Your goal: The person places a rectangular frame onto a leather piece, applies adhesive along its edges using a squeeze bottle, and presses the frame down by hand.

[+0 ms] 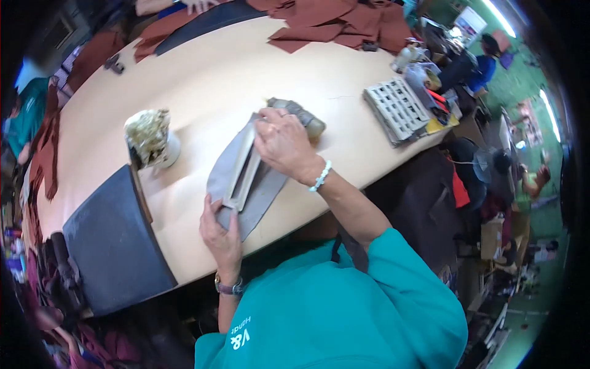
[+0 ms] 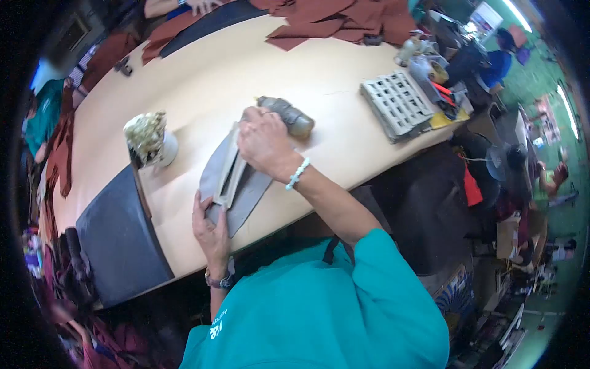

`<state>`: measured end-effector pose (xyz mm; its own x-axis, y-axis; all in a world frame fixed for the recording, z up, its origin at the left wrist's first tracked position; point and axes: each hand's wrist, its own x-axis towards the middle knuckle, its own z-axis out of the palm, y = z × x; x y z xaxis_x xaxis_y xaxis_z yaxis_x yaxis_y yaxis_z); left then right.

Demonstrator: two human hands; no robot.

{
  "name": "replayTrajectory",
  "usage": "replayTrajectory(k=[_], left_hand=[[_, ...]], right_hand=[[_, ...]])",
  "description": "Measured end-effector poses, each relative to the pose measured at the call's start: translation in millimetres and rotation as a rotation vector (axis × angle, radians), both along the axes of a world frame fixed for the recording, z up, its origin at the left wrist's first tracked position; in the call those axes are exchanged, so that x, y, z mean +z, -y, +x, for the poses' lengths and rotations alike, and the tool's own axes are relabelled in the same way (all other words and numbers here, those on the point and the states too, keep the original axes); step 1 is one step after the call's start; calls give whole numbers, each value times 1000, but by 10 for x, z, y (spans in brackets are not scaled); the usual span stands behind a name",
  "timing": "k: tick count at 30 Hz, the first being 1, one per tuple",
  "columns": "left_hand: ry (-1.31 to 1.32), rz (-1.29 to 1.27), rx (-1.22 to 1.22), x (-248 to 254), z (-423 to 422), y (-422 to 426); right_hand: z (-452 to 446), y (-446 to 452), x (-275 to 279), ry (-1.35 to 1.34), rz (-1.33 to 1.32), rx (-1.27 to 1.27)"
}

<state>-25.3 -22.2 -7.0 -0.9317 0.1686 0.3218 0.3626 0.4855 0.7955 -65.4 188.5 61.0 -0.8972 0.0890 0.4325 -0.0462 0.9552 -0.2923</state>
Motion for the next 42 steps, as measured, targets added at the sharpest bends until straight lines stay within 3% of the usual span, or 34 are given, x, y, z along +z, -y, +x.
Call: replayTrajectory(k=[1,4,8,14,18,19,23,27,31,36,42], left_hand=[[30,0,10,22,9,-6],[42,11,-8,41,19,2],[44,18,-20,23,17,4],[59,40,-8,13,13,1],[32,48,-26,-86,-14,31],[33,51,-25,-82,-17,31],[29,25,-23,-41,-10,20],[29,-18,-3,20,3,22],[68,55,-9,-12,0,8],[52,-26,-5,38,23,-2],[109,68,14,-7,10,-14]], right_hand=[[10,-19,85,-85,-84,36],[6,-152,260,35,-395,78],[6,-241,286,93,-441,139],[-20,-216,58,94,-15,147],[-25,-228,50,190,-46,118],[-11,-214,84,228,-112,86],[-52,-208,34,-23,-288,164],[-123,-242,330,296,-823,148],[-286,-804,262,265,-1178,245],[-54,-2137,813,9,-1133,-185],[320,-3789,640,-16,-1157,-552]])
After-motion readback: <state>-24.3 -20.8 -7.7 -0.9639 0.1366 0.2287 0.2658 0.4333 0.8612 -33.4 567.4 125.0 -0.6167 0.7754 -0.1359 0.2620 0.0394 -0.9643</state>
